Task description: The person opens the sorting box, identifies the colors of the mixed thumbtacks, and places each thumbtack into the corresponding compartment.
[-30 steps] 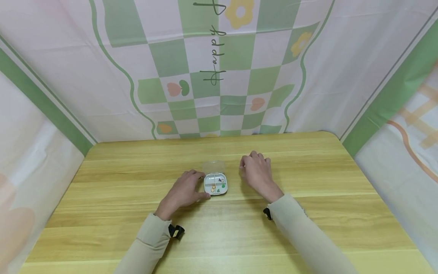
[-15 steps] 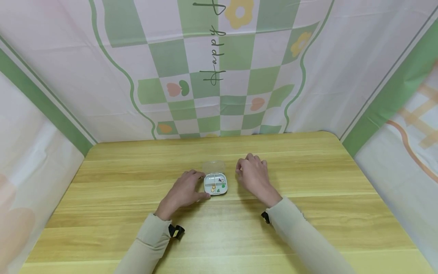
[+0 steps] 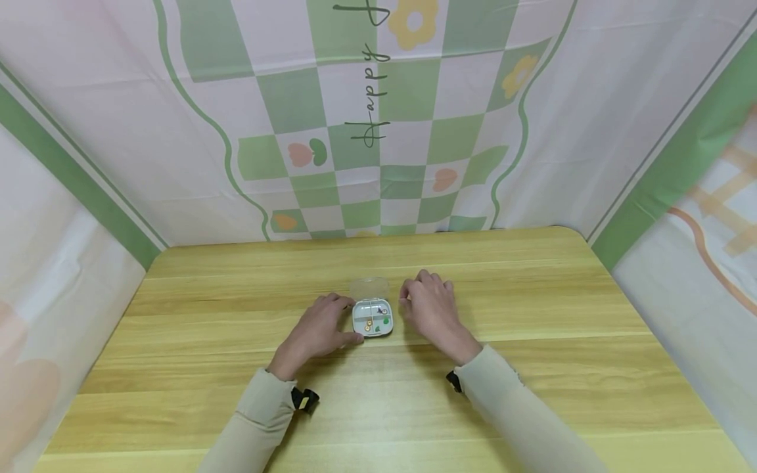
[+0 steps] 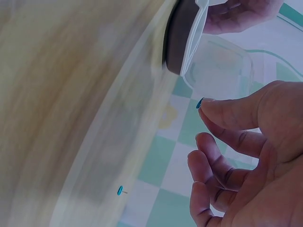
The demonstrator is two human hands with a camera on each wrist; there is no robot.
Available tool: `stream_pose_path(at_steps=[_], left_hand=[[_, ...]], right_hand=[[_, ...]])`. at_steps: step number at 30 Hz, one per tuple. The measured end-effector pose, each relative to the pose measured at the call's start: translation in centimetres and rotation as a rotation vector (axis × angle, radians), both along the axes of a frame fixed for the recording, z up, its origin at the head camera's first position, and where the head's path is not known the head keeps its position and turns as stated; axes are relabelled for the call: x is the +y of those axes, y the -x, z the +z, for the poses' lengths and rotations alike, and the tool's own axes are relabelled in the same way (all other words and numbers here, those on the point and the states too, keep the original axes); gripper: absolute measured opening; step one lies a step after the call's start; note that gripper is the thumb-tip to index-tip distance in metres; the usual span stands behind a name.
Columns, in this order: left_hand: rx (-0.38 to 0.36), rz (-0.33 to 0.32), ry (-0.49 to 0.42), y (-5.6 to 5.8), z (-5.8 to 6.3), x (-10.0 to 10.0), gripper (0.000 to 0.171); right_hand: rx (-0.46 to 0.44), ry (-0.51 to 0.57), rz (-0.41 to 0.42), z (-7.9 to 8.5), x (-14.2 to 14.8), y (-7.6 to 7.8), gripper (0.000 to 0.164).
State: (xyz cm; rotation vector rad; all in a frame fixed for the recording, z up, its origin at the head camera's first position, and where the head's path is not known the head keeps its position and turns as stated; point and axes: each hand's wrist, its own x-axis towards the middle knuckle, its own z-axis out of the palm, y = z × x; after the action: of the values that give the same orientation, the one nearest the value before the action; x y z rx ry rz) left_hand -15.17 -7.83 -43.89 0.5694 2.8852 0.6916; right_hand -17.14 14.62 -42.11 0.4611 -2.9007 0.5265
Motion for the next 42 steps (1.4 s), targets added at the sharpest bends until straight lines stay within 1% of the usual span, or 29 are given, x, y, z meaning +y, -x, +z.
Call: stream_pose_path(at_steps=[10,19,28,32,42], left_hand=[[-0.002,0.002,-0.008,0.0,0.1,0.0,0.069],[0.003,-0.004,-0.008,0.0,0.2,-0.1,0.068],[0.017,-0.006,-0.002,0.1,0.2,-0.1,0.068],[0.018,-0.001,0.003,0.1,0.2,-0.1,0.068],[0.037,-0.014,0.007,-0.1,0.1,-0.2,0.067]], right_hand=[[-0.016,0.014,0.009,-0.1,-0.6,-0.4,0.005],[0.014,0.002,0.046,-0.2,-1.6,-0.8,0.005],[-0.051,0.037,0.054,0.2,-2.7,-1.0,0.01],[-0.071,0.051,0.058,0.3,-3.2,-1.1,0.009],[-0.065,0.032,0.091,0.3,-4.6,-1.1,0.005]])
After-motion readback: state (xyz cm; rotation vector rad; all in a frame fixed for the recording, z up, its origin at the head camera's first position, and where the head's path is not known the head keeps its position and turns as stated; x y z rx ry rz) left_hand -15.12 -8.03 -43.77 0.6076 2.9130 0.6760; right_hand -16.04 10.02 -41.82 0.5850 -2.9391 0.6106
